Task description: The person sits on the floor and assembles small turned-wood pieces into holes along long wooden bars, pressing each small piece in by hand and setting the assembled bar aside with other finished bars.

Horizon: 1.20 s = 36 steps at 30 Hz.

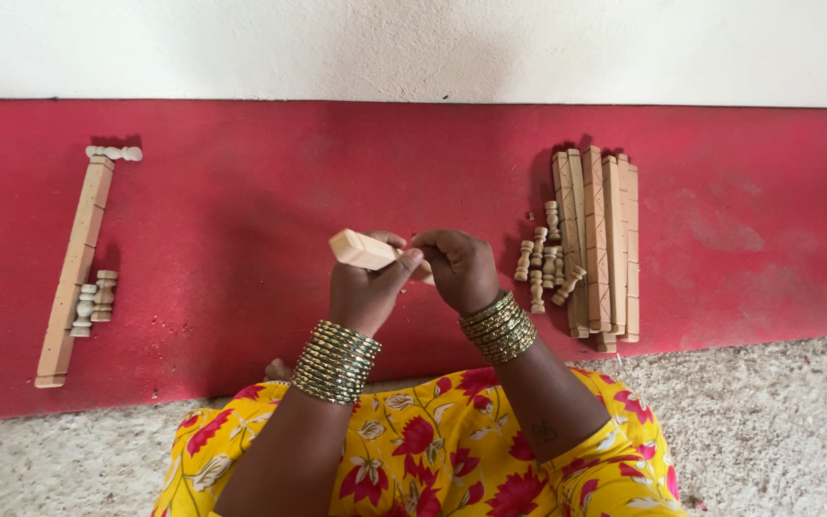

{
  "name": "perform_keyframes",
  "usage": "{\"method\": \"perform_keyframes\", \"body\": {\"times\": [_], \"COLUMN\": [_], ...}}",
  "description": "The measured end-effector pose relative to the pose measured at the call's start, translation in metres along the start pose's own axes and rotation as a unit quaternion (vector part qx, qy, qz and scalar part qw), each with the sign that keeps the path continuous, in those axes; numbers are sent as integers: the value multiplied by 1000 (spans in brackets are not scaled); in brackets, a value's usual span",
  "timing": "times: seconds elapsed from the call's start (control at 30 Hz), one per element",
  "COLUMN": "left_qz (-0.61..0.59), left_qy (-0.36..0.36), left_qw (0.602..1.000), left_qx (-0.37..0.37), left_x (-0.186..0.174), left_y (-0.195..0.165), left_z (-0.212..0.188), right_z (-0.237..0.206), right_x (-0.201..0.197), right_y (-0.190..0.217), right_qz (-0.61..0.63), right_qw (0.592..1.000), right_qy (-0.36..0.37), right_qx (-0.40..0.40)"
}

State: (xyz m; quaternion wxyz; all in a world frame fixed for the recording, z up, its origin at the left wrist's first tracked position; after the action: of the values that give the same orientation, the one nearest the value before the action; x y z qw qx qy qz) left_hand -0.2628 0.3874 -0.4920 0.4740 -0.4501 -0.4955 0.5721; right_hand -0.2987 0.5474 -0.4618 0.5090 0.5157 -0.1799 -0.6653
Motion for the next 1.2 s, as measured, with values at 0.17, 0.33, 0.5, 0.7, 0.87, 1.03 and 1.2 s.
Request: {"method": "perform_keyframes", "body": {"times": [0.17, 0.33, 0.5, 0.7, 0.87, 1.03, 1.2], "left_qz": [-9, -184, -313, -299, -312, -318, -334], "left_qy": [9, -75, -126, -118, -112, -123, -167], "left_qw": [997, 972, 924, 929, 926, 924, 913], "left_qx": [80, 122, 182, 183, 181, 171, 163], "left_x": [2, -16, -22, -21, -19, -16, -28], "left_y": [-12, -30, -40, -37, -33, -28, -27], "left_z": [-3, -9, -15, -13, -16, -15, -10], "right_z": [-6, -6, -7, -4, -2, -10, -18], "right_x": [6, 12, 18, 12, 9, 17, 33], "right_y": [15, 22, 33, 49, 53, 20, -69], "right_qz": [-24, 3, 36, 12, 34, 48, -96], "right_qw": [999, 999, 998, 1000, 999, 999, 969], "right_qy": [-20, -45, -27, 2, 22, 19, 48], "right_qx": [-14, -28, -33, -18, -24, -18, 223]}}
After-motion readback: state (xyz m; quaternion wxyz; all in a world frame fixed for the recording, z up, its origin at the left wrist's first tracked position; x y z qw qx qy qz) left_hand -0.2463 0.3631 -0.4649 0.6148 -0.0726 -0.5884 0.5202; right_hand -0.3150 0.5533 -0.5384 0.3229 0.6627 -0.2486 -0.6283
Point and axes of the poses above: each hand's wrist, its own z-axis towards the middle knuckle, its own x-axis out of the palm, y = z × x, the point moved 3 cm from there along z, towards the middle knuckle, and after that the axes turned 6 degrees about z, right-handed, at the moved point
